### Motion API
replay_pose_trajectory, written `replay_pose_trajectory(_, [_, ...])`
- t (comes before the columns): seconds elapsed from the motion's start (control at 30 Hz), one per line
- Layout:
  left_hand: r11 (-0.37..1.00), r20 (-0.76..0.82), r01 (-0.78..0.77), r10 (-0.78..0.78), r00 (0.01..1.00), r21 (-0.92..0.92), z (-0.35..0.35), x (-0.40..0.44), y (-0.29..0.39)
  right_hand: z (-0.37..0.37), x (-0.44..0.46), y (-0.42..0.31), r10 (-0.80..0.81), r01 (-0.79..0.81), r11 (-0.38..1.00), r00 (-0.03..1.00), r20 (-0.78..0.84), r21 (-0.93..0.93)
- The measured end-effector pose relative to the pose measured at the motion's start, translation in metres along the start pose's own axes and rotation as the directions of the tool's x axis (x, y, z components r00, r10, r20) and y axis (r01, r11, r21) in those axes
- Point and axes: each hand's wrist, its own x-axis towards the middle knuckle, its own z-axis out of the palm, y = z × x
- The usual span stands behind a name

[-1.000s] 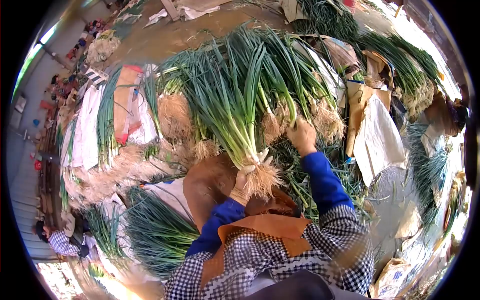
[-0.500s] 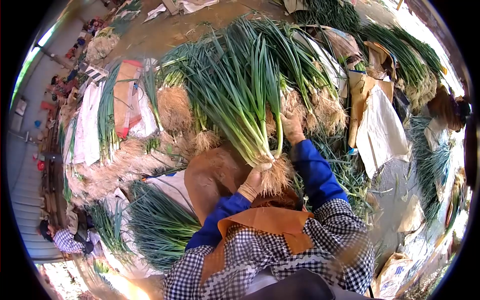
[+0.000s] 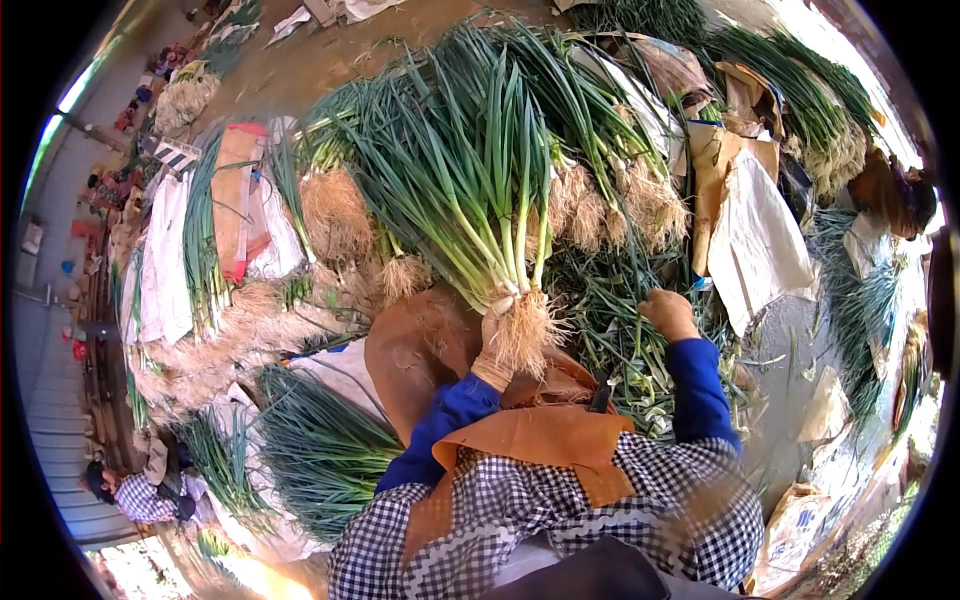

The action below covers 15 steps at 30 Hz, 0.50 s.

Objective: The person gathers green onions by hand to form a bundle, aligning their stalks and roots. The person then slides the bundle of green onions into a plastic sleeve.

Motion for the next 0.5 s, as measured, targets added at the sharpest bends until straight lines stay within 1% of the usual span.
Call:
replay_pose_trajectory(0.03, [0.999,0.021,-0.046,0.045,0.999,0.026,0.006,-0.002,0.0,0.015,0.021,0.007,-0.028,0.007,0.966,0.997,-0.076,-0.259])
replay_pose_trajectory(0.07, [0.996,0.072,0.083,-0.08,0.994,-0.039,0.01,0.0,0.004,0.009,0.036,-0.015,0.007,-0.015,0.941,1.0,0.024,0.338])
replay_pose_trajectory(0.1, [0.973,0.117,0.208,-0.196,0.974,-0.102,0.009,-0.005,0.008,0.01,0.046,-0.051,-0.031,-0.101,0.58,0.989,0.146,0.808])
replay_pose_trajectory(0.13, [0.996,0.073,0.089,-0.088,0.993,-0.004,0.002,-0.006,0.008,0.016,0.059,-0.078,-0.042,-0.088,0.451,0.992,0.119,0.888])
replay_pose_trajectory(0.17, [0.997,0.075,0.078,-0.077,0.994,0.001,0.002,-0.006,0.01,0.019,0.075,-0.102,-0.052,-0.066,0.313,0.995,0.087,0.948])
replay_pose_trajectory(0.2, [0.986,0.095,0.156,-0.151,0.984,-0.05,0.002,-0.006,0.012,0.022,0.088,-0.126,-0.045,-0.224,0.156,0.971,0.233,0.962])
replay_pose_trajectory(0.23, [0.966,0.113,0.237,-0.226,0.968,-0.1,0.0,-0.008,0.014,0.027,0.094,-0.144,-0.06,-0.379,-0.006,0.924,0.378,0.925])
replay_pose_trajectory(0.27, [0.996,0.117,0.073,-0.067,0.991,-0.047,-0.024,0.001,0.013,0.04,0.09,-0.153,-0.155,-0.1,0.177,0.98,0.128,0.979])
replay_pose_trajectory(0.3, [0.997,0.119,0.069,-0.064,0.991,-0.038,-0.02,0.0,0.015,0.056,0.085,-0.156,-0.289,0.209,0.321,0.95,-0.115,0.924])
replay_pose_trajectory(0.33, [0.997,0.166,0.053,-0.044,0.985,-0.051,-0.012,-0.003,0.014,0.076,0.082,-0.149,-0.259,0.001,0.252,0.964,0.066,0.968])
replay_pose_trajectory(0.37, [0.997,0.21,0.04,-0.026,0.977,-0.065,-0.003,-0.007,0.012,0.074,0.059,-0.147,-0.294,0.067,0.351,0.955,0.042,0.934])
replay_pose_trajectory(0.4, [0.989,0.277,0.13,-0.106,0.955,-0.071,0.017,-0.016,0.012,0.07,0.034,-0.146,-0.328,0.137,0.441,0.944,0.018,0.887])
replay_pose_trajectory(0.43, [0.998,0.224,0.028,-0.015,0.974,-0.054,0.018,-0.017,0.011,0.054,0.011,-0.142,-0.3,0.202,0.654,0.954,0.004,0.729])
replay_pose_trajectory(0.47, [0.983,0.278,0.112,-0.069,0.958,-0.143,0.023,-0.02,0.012,0.042,-0.003,-0.121,-0.199,0.037,0.875,0.936,0.289,0.482])
replay_pose_trajectory(0.5, [0.952,0.334,0.203,-0.119,0.935,-0.227,0.029,-0.021,0.017,0.053,-0.008,-0.084,-0.185,0.131,0.977,0.911,0.368,0.167])
